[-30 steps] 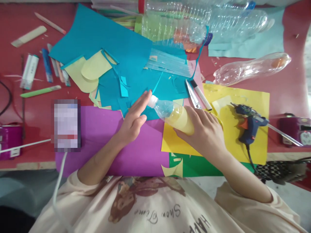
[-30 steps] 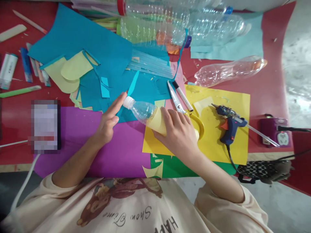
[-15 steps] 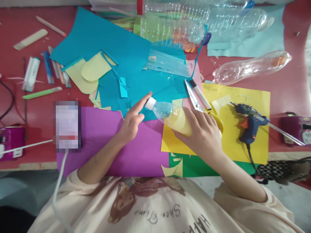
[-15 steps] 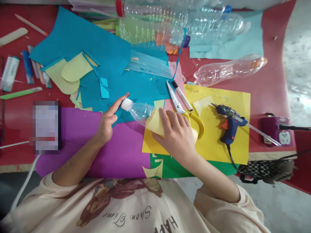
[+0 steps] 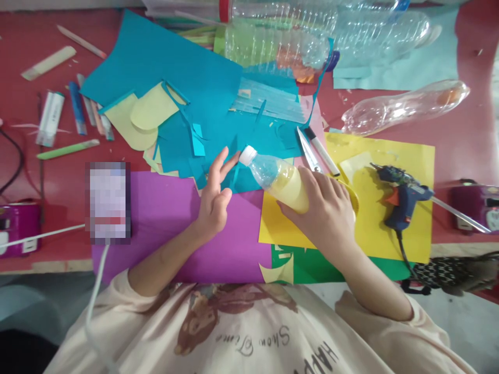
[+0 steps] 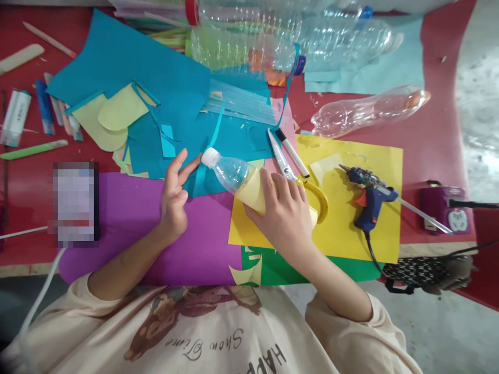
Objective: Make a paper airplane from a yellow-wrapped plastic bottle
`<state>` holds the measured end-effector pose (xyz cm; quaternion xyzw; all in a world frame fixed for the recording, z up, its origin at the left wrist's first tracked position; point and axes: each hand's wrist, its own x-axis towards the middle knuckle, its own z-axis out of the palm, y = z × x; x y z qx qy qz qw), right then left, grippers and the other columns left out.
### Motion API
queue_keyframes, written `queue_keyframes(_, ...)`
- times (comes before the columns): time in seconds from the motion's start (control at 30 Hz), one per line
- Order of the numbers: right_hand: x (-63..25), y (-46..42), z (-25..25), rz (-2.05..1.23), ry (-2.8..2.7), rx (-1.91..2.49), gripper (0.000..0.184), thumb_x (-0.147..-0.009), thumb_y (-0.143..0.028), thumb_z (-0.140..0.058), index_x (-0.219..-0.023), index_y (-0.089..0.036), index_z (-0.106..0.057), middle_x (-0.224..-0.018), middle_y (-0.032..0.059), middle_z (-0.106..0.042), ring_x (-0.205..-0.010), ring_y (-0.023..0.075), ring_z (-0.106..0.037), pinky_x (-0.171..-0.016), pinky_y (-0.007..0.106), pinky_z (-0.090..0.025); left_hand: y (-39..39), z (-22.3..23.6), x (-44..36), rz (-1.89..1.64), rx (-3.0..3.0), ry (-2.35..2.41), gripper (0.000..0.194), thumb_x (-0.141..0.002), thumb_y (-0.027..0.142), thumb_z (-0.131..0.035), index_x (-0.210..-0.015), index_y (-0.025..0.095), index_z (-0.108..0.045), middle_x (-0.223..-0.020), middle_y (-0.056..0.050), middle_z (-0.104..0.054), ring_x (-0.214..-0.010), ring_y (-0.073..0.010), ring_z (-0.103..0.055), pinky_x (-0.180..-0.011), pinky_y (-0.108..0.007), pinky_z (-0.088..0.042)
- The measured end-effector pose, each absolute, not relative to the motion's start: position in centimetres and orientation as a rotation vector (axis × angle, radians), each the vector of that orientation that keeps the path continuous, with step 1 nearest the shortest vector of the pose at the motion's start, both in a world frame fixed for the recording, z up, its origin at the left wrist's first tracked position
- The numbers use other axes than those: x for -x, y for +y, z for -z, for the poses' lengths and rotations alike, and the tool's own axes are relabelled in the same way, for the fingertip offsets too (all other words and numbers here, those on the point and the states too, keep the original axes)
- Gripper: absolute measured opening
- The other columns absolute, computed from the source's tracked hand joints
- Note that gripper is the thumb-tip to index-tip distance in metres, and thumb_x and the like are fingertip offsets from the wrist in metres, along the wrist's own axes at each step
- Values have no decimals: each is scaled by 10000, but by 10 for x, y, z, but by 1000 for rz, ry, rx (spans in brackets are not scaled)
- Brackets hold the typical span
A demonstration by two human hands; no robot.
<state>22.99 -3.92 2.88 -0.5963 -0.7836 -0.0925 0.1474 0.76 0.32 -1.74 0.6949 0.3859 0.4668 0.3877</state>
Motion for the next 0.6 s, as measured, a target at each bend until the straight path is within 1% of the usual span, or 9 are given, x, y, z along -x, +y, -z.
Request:
queue_keyframes(0.17,-230,-40,-28,244,-2227,1718,518,-858,-365,-629,-1309,-146,-499,-1017,138,-697,-907,298,-671,-779,440,-549,1,17,-9,-1269,-1692,1000,538,-990,550,-346,-1484,339,-322,-1413,-66,-589,-1317,-301,-547,-1093,-502,-449)
queue_keyframes(0.27,-229,-41,-28,276,-2235,1713,513,-855,-360,-635,-1288,-114,-513,-1009,154,-698,-902,304,-674,-764,436,-554,2,19,-10,-1242,-1680,1002,530,-981,549,-368,-1466,333,-370,-1423,-62,-583,-1307,-292,-557,-1075,-476,-473)
queue_keyframes(0.33,-229,-41,-29,301,-2237,1697,506,-856,-356,-636,-1277,-101,-521,-1000,159,-702,-894,302,-677,-755,429,-556,3,19,-9,-1218,-1672,1053,531,-979,555,-355,-1450,316,-417,-1430,-57,-579,-1327,-290,-538,-1099,-466,-456)
queue_keyframes(0.43,-228,-43,-30,313,-2248,1658,508,-863,-341,-629,-1309,-128,-510,-997,140,-709,-885,286,-681,-756,417,-554,5,15,-9,-1118,-1684,1089,543,-980,552,-322,-1430,287,-471,-1478,-41,-537,-1402,-291,-455,-1166,-454,-389)
queue_keyframes(0.53,-229,-44,-30,342,-2268,1595,522,-865,-309,-622,-1338,-132,-487,-995,136,-714,-876,275,-682,-754,403,-546,6,12,-8,-1024,-1707,1033,554,-969,546,-345,-1437,278,-476,-1538,-20,-468,-1459,-293,-370,-1199,-426,-351)
queue_keyframes(0.6,-229,-44,-29,371,-2285,1563,526,-867,-309,-620,-1338,-120,-480,-984,141,-714,-870,275,-678,-747,397,-541,7,12,-7,-1016,-1697,1038,563,-960,538,-371,-1444,268,-471,-1533,-26,-474,-1446,-299,-390,-1191,-424,-364)
